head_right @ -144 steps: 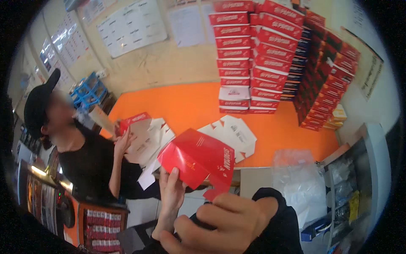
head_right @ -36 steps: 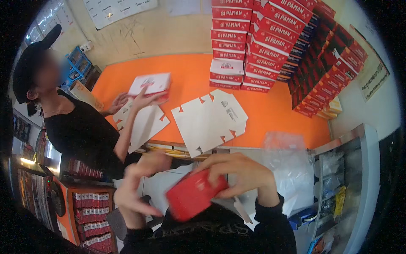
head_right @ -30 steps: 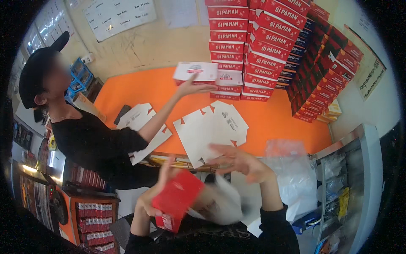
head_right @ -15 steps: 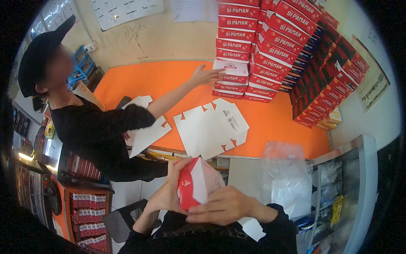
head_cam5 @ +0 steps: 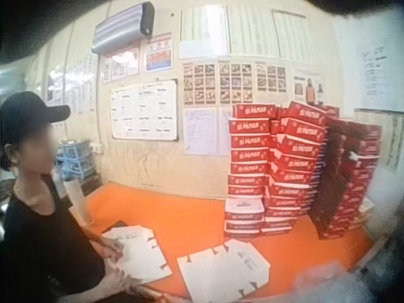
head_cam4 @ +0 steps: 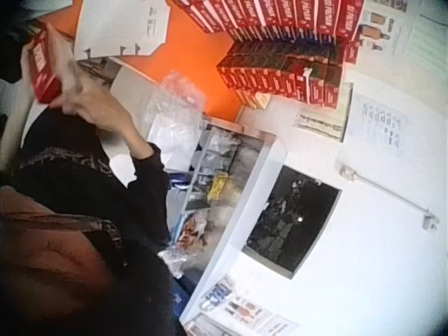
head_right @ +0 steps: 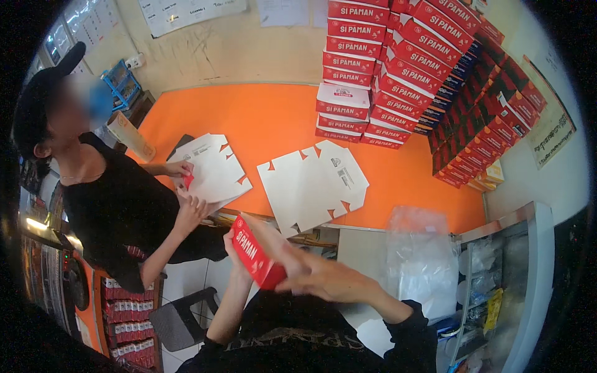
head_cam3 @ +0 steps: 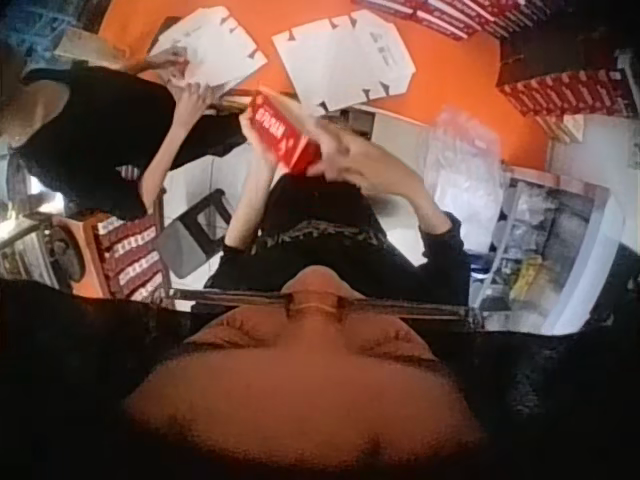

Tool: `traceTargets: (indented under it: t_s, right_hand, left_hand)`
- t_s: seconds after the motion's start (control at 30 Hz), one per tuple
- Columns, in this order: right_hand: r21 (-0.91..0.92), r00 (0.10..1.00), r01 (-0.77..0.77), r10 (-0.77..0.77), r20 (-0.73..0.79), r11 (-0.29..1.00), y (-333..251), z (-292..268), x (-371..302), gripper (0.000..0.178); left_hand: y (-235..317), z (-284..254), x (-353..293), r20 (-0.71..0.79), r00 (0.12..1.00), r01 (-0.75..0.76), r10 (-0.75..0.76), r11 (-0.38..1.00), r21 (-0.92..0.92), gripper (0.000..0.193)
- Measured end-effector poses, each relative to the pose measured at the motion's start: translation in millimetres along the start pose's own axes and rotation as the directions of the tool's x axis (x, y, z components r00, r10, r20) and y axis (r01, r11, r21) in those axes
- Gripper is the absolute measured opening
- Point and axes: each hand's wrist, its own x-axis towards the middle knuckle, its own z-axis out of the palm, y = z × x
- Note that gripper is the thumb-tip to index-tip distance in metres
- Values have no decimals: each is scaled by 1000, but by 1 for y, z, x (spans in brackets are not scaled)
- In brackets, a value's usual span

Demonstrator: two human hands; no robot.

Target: The person assembles cardboard boxes by folding the flaps and interlocking them to form a lid or base. The person handles several flat cardboard sheets and stacked boxes on a kitchen counter.

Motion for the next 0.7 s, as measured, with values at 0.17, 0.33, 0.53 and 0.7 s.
traceTargets:
  t_s: [0.17,0.33,0.53,0.7]
  right_hand:
    - [-281,849,-187,10,-529,941,30,13,-2,26]
    - [73,783,-220,221,-582,973,33,1,9,41]
    - [-194,709,-150,-32,-704,970,43,36,20,48]
    - [-406,607,-97,-269,-748,909,66,13,16,55]
  left_hand:
    - [-25,45,-29,-14,955,295,-295,955,-23,76]
    - [-28,70,-41,28,887,460,-462,887,48,77]
    - [-40,71,-42,68,963,267,-261,958,-106,74]
    - [-64,3,-53,-31,998,56,-51,979,194,59]
